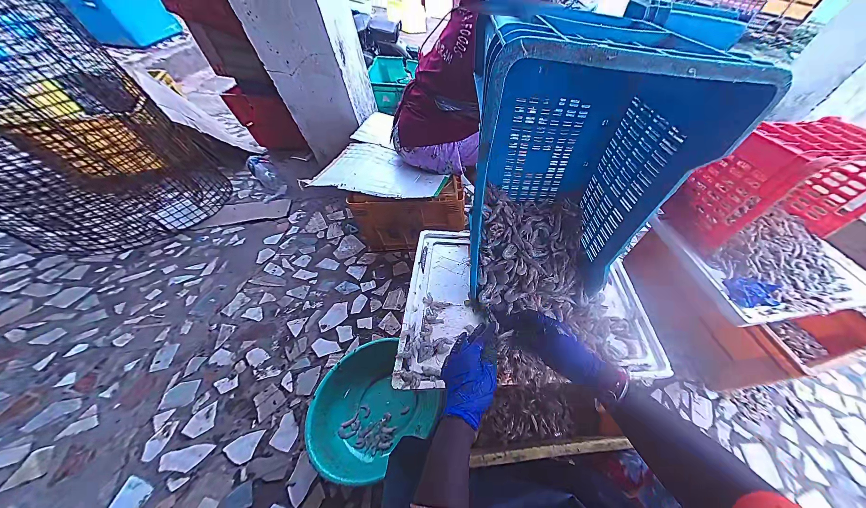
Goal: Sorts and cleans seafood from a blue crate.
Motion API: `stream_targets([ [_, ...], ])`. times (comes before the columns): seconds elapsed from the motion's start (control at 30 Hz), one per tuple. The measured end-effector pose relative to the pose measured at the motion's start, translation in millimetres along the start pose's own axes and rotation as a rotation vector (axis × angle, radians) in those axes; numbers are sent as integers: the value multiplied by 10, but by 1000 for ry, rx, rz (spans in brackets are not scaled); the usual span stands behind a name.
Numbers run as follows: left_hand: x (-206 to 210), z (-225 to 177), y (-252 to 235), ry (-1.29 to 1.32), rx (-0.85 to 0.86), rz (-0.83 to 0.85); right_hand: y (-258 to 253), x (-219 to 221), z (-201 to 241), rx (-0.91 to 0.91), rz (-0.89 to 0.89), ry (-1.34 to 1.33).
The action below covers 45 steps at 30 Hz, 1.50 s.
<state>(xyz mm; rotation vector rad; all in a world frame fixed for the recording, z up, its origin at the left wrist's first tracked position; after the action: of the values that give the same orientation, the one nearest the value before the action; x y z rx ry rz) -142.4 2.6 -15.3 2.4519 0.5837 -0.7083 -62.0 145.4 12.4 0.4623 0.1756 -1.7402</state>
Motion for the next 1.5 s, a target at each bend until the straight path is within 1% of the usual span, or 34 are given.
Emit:
stream_targets([
  [0.07, 156, -176, 5, 150, 64, 106, 152, 64, 51, -47, 34, -121],
  [0.1, 221, -208, 4, 234, 84, 136, 212, 69, 12, -55, 17, -176],
  [0.17, 307, -216, -23, 271, 65, 144, 320, 44, -149, -12, -29, -325],
  [0.23, 319, -236, -35, 127, -5, 87, 435, 29, -284, 90, -91, -539],
  [0.27, 311, -263, -35, 20, -18, 39, 484, 42, -371, 172, -123, -640],
  [0.3, 319, -296, -31, -93, -4, -3, 522, 75, -462, 269, -130, -684],
  [0.33, 347, -329, -30, -188, 25, -28, 547, 112, -536, 350, -98, -653],
  [0.37, 387, -361, -31, -272, 54, -27, 552, 125, -576, 396, -58, -558],
  [0.43, 458, -413, -21, -412, 84, 0, 505, 112, -584, 422, 17, -297],
  [0.5, 463, -460, -12, -516, 125, -65, 417, 74, -577, 436, 93, -36],
  [0.53, 462, -478, -1, -549, 144, -106, 379, 70, -551, 445, 121, 33],
  [0.63, 467, -487, 27, -590, 125, -104, 322, 56, -497, 477, 160, 94],
  [0.7, 426, -432, 29, -501, 96, -109, 318, 10, -500, 495, 130, 138],
  [0.73, 404, -381, 33, -411, 77, -116, 316, -6, -496, 481, 113, 181],
  [0.8, 360, -270, 33, -197, 7, -70, 314, 4, -403, 406, 103, 268],
  [0.87, 324, -160, 29, 46, -60, -41, 330, 45, -303, 271, 89, 347],
  [0.93, 360, -29, -3, 275, -110, -35, 370, 73, -289, 190, 62, 295],
  [1.0, 363, 92, -25, 423, -132, -98, 430, 66, -333, 199, 33, 159],
  [1.03, 318, 129, -27, 454, -141, -133, 457, 55, -364, 215, 16, 78],
  [1.07, 265, 147, -21, 425, -151, -147, 489, 40, -393, 231, 2, 20],
  [1.1, 214, 139, -17, 319, -165, -131, 518, 22, -414, 238, -7, -13],
  [1.13, 179, 95, -23, 167, -172, -78, 535, -6, -419, 242, -15, -22],
  [1.17, 190, 33, -38, 49, -141, -8, 552, -34, -401, 243, -24, -20],
  [1.2, 262, -41, -53, 19, -61, 76, 571, -61, -376, 237, -33, -20],
  [1.27, 484, -165, -49, 156, 132, 204, 605, -92, -329, 196, -41, -17],
  [1.3, 565, -210, -38, 184, 161, 239, 613, -91, -312, 170, -38, -3],
  [1.33, 611, -244, -24, 153, 137, 255, 618, -88, -305, 158, -32, 25],
  [1.4, 649, -295, -8, -31, 36, 270, 635, -86, -300, 148, -29, 52],
  [1.43, 641, -311, -5, -123, -9, 263, 657, -98, -298, 146, -54, -2],
  [1.5, 585, -300, -14, -208, -57, 237, 709, -144, -293, 139, -137, -241],
])
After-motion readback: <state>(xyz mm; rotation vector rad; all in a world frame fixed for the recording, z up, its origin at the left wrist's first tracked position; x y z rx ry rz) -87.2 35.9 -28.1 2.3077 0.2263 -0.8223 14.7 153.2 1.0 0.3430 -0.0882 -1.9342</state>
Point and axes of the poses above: each hand's wrist, its own y-axis away from the middle knuckle, its own x-axis out of the palm, z = x × y, the point moved 9 cm from there along -y, towards the middle knuckle, and after that the axes turned 11 degrees about z, right-handed, at the moved point
